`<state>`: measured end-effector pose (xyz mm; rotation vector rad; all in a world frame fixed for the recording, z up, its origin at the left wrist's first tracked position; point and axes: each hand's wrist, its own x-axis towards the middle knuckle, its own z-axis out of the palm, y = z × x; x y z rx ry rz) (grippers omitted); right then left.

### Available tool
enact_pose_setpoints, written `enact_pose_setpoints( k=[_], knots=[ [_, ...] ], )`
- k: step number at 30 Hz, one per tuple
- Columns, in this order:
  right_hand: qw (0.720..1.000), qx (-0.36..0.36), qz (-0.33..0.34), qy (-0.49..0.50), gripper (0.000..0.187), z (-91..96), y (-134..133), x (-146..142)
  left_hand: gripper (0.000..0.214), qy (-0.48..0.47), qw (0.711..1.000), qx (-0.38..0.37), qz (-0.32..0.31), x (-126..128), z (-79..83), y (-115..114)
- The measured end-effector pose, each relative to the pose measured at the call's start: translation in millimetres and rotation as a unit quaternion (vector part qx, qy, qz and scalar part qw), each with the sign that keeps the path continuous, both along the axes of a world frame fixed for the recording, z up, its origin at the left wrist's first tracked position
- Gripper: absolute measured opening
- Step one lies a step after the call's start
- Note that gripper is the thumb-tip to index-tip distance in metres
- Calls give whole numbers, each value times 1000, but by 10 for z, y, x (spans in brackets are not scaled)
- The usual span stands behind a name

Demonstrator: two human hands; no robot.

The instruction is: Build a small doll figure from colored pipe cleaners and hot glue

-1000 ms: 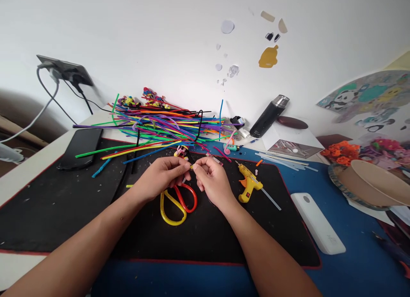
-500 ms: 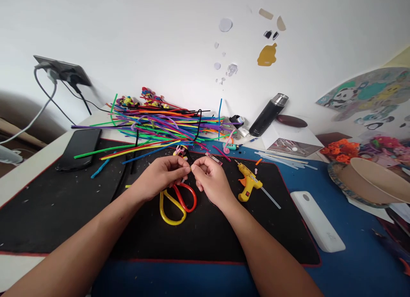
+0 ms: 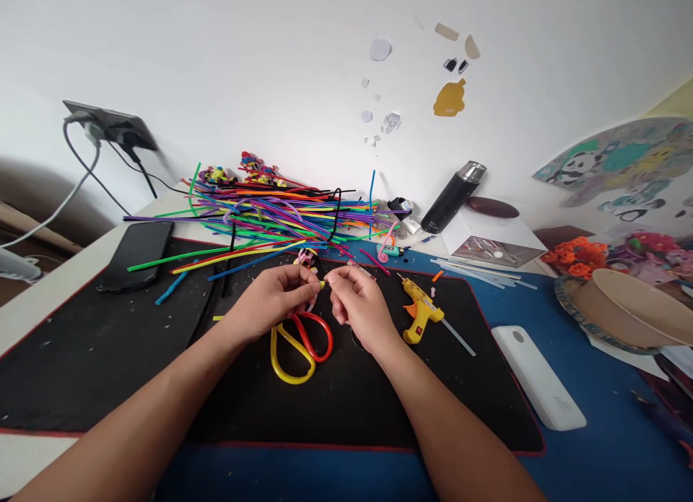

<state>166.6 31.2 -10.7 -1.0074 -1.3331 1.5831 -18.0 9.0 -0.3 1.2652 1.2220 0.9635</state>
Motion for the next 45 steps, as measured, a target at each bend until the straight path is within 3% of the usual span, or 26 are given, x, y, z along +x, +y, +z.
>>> enact_pose_setpoints(
  k=[9,25,35,45],
  knots=[
    [1000,-1,20,-23,37,-42,-15,-19,43,39,999,36,-9,4,-9,-5],
    [998,13,47,-33,29,10,-49,-23,49,-33,999,-15,15,16,-15,14],
    [997,3,74,-34,21,-35,-55,-50,41,-80,996,-25,37,-31,-75,44],
    [999,10,50,-21,27,-18,-37,-23,48,-48,998,-21,35,-5,-27,14]
  ],
)
